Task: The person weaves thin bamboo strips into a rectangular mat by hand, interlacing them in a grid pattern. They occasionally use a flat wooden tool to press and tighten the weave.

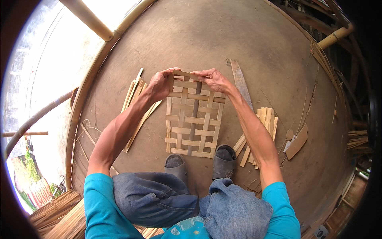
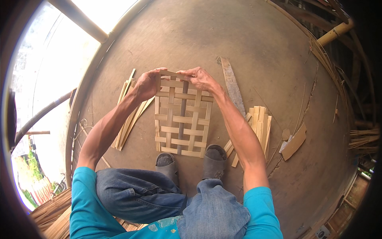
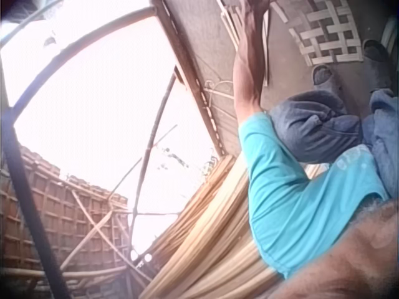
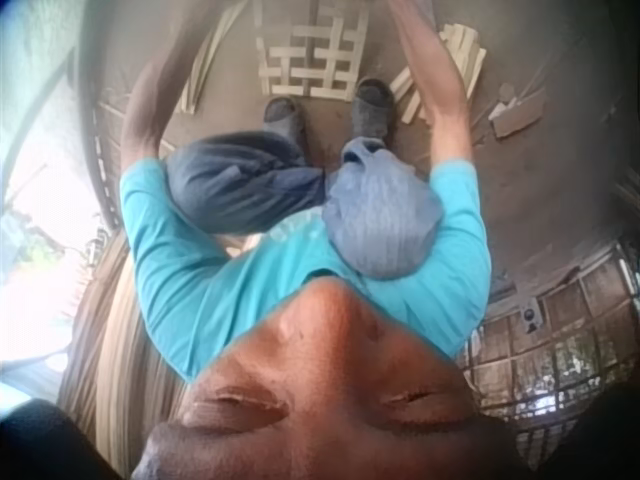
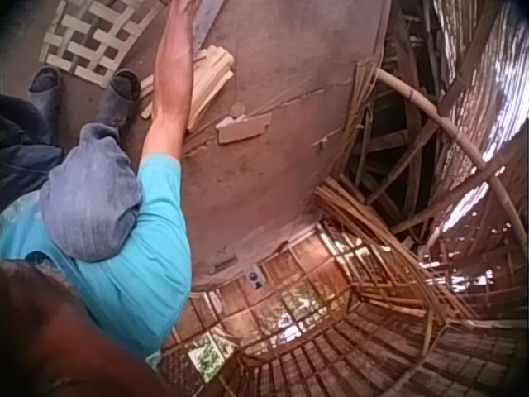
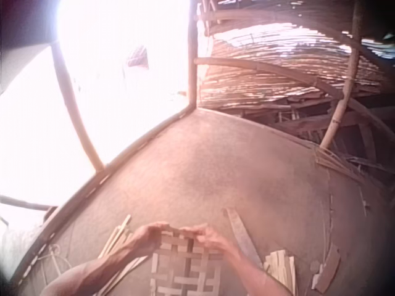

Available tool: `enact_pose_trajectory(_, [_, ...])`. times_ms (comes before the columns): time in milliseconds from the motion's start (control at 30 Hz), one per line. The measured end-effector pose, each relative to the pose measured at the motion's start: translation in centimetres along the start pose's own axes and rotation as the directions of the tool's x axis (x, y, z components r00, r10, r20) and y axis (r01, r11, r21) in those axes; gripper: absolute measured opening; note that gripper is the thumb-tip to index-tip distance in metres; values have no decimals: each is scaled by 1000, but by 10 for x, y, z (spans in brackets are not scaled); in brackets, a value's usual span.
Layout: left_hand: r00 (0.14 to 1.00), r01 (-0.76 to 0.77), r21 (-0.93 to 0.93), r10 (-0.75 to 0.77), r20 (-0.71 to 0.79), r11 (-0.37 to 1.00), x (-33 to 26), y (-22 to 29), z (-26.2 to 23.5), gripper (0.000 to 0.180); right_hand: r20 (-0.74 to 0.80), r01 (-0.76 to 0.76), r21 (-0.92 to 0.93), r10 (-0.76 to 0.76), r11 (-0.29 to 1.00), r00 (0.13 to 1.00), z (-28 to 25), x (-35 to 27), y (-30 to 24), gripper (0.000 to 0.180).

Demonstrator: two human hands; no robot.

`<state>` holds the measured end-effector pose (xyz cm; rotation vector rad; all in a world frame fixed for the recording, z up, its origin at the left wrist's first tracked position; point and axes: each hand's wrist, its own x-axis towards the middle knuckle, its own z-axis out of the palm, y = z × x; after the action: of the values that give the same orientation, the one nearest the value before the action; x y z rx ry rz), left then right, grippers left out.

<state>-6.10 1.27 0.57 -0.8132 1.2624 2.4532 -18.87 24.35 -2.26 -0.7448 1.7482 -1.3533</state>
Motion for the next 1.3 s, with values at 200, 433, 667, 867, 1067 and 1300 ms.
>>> enact_pose_trajectory(200, [996, 79, -66, -82, -45, 995, -6, 5, 1, 33, 85, 31, 28, -33, 999, 996, 1, 9, 2, 35])
enact_pose_trajectory(433, [976, 6, 67, 9, -217, 998, -9, -4, 10, 25, 108, -24, -43, 28, 999, 994, 6, 10, -8, 34])
enact_pose_trajectory(667, [981, 7, 97, 11, -192, 995, -7, -3, 7, 21, 196, -35, -84, 51, 996, 979, -7, 21, -10, 34])
enact_pose_trajectory(867, [972, 7, 79, 12, -236, 997, -9, -5, 6, 22, -5, -17, -240, 16, 971, 1000, -10, 0, -25, 32])
enact_pose_trajectory(1067, [969, -27, 98, 51, -242, 995, -14, -5, 8, 19, -117, -131, -351, 95, 927, 989, -49, -53, -25, 45])
enact_pose_trajectory(1300, [969, -35, 118, 63, -240, 992, -5, -8, -1, 13, -73, -110, -221, 97, 969, 993, -55, -47, 18, 38])
